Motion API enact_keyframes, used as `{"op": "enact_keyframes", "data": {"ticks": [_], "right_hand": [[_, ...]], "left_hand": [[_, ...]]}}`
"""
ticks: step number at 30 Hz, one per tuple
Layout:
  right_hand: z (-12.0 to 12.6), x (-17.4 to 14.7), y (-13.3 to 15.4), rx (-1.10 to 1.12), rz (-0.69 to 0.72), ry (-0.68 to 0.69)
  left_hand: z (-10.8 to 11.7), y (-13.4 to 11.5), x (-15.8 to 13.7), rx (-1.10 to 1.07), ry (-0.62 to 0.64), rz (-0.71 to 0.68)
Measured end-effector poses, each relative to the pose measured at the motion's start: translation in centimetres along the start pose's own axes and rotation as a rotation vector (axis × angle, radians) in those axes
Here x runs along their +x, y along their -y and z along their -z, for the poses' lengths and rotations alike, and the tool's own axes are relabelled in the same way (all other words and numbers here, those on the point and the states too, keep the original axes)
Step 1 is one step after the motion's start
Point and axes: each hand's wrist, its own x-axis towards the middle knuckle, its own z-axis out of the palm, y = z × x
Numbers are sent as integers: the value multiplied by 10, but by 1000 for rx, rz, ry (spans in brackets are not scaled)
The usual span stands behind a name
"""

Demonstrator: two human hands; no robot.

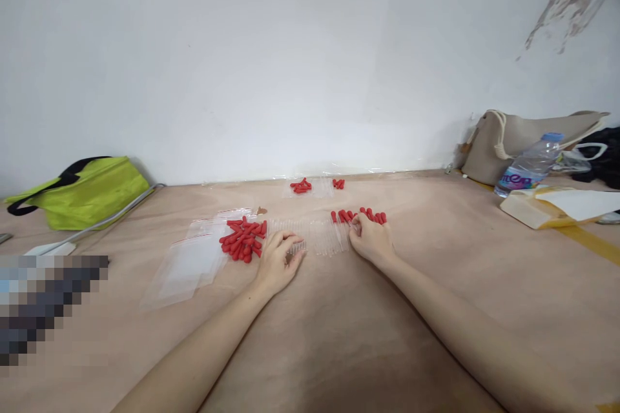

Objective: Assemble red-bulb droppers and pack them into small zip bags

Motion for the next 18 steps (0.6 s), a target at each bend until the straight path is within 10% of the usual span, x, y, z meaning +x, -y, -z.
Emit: {"op": "enact_keyframes", "data": {"ticks": [18], "right_hand": [[4, 3, -14, -165, -115, 28]], "left_hand": [[-2, 2, 0, 11, 75, -6]]}}
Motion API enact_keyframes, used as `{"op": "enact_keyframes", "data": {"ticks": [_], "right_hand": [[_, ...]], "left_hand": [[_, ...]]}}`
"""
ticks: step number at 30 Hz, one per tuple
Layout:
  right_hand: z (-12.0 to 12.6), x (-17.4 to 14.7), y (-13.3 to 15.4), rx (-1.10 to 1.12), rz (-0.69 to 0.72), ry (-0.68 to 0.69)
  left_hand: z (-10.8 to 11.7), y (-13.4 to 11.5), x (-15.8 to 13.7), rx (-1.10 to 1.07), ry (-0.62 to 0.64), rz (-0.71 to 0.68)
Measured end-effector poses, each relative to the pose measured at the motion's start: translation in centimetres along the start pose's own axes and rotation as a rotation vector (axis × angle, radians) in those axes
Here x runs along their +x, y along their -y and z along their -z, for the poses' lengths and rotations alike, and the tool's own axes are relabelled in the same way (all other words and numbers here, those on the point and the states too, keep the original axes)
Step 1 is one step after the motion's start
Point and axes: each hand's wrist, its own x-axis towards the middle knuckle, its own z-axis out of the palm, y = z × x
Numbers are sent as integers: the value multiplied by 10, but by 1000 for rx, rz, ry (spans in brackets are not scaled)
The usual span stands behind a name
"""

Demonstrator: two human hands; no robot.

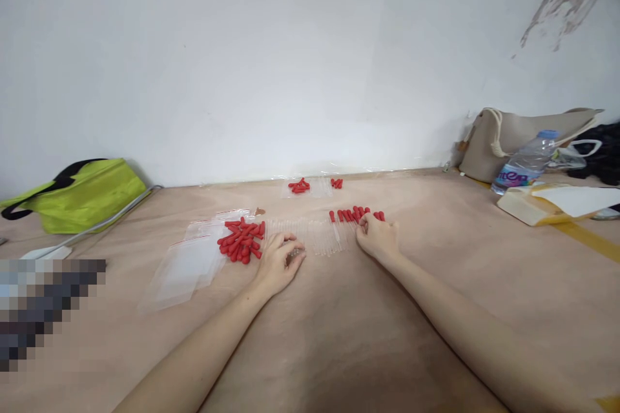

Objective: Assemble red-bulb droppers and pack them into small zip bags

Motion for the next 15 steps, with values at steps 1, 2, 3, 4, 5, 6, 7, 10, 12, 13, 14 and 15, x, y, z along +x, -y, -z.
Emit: {"op": "enact_keyframes", "data": {"ticks": [1, 2, 3, 4, 5, 6, 7, 10, 12, 13, 14, 15], "right_hand": [[1, -1, 0, -7, 12, -7], [2, -1, 1, -1, 36, -18], [3, -2, 3, 15, 68, -28], [4, -3, 5, 37, 105, -32], [5, -3, 7, 59, 144, -28], [6, -3, 10, 76, 177, -16], [6, -3, 13, 85, 198, 0], [7, 0, 24, 74, 209, 44], [7, 3, 31, 38, 192, 77], [7, 4, 34, 14, 180, 102], [7, 5, 37, -15, 165, 132], [8, 6, 40, -48, 147, 164]], "left_hand": [[0, 0, 0, 0, 0, -2], [0, 0, 0, 2, 0, -6], [1, -1, 0, 5, 3, -12], [1, -2, -1, 12, 6, -19], [1, -3, -1, 25, 12, -26], [2, -4, -1, 44, 19, -33], [3, -5, -1, 75, 25, -37], [9, -4, 1, 251, -4, 7], [17, 2, 6, 407, -54, 82], [23, 7, 9, 476, -79, 128], [29, 12, 12, 527, -97, 178], [35, 18, 15, 561, -112, 237]]}}
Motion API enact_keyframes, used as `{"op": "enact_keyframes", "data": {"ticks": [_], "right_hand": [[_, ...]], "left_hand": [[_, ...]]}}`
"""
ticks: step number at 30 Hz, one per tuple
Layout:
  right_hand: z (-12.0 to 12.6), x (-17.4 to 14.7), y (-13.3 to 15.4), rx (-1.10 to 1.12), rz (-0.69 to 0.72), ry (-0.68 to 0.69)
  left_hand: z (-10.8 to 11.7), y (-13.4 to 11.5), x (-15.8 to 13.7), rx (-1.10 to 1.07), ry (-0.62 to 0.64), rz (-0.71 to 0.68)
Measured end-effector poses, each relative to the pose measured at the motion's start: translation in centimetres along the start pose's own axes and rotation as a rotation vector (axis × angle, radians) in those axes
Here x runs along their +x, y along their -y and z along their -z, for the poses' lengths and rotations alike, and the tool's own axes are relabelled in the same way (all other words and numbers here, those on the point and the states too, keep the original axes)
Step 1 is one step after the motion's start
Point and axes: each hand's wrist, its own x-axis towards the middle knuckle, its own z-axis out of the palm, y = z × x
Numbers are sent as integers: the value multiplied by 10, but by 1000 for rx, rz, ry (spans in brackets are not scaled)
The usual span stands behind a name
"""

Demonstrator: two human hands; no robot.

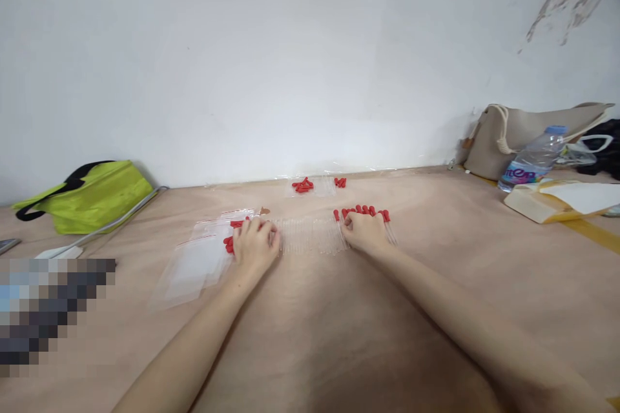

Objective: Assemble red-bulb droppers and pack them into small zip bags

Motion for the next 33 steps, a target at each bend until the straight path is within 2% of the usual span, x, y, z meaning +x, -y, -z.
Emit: {"op": "enact_keyframes", "data": {"ticks": [3, 7, 13, 18, 21, 25, 29, 33], "right_hand": [[3, 2, 7, -84, -45, 111], [6, 3, 12, -118, -57, 182], [3, 8, 14, -124, -84, 225], [4, 6, 12, -128, -85, 201], [7, -4, 7, -143, -67, 111], [6, -28, -4, -160, 106, -131], [-2, -48, -14, -30, 238, -195], [-11, -57, -18, 208, 291, -220]], "left_hand": [[7, 20, 12, 62, 71, 114], [14, 34, 18, 133, 210, 94], [20, 39, 23, 131, 406, 203], [26, 35, 24, 140, 460, 202], [29, 35, 24, 114, 511, 205], [32, 37, 26, 90, 552, 193], [38, 39, 31, 45, 466, 175], [41, 24, 29, -286, 383, 141]]}}
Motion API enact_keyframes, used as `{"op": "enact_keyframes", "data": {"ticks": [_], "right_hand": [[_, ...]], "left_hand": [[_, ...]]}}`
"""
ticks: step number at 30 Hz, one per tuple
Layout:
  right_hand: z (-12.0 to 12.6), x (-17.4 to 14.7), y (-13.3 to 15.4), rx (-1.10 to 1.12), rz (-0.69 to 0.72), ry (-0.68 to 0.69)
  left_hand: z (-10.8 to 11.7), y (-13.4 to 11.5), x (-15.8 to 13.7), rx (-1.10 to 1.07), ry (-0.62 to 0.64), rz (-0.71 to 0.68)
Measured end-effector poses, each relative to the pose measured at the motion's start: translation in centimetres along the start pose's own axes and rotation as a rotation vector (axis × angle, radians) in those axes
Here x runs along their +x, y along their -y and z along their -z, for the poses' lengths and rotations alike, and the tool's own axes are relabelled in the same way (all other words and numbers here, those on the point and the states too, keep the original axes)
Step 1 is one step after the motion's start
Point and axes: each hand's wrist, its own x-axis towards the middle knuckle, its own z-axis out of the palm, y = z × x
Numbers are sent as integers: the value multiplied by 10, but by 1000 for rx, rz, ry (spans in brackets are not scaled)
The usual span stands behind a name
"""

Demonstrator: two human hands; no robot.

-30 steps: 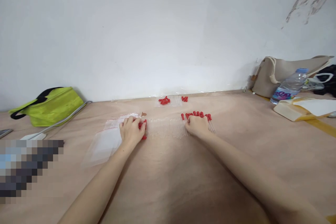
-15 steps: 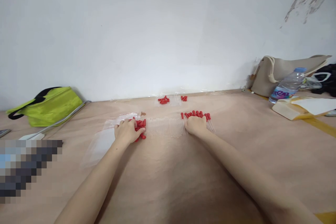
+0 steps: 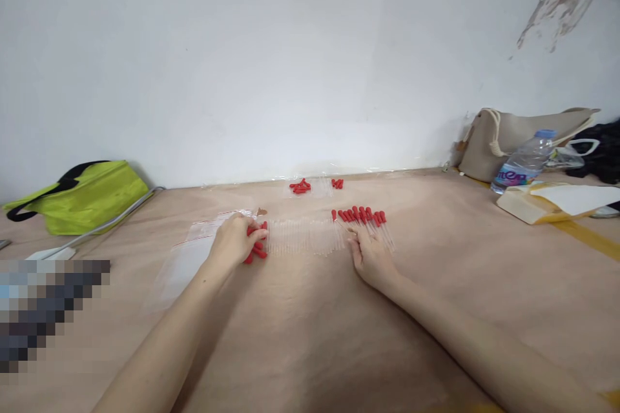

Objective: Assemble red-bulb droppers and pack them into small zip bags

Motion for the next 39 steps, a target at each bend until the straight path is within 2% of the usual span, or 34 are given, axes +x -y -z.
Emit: {"op": "enact_keyframes", "data": {"ticks": [4, 6, 9, 16, 28, 39], "right_hand": [[-3, -5, -2, 141, 91, -2], [-2, -6, -2, 170, 101, -7], [1, -5, 0, 173, 105, 29], [2, -4, 5, 217, 177, 78], [2, -4, 8, 154, 243, 126], [-3, -4, 6, 231, 267, 154]], "left_hand": [[-39, -25, -17, -429, 16, -64], [-64, -36, -27, -668, 81, -77], [-89, -43, -39, -838, 156, -165], [-93, -37, -42, -675, 164, -263], [-90, -41, -42, -715, 192, -272], [-86, -44, -45, -630, 150, -350]]}}
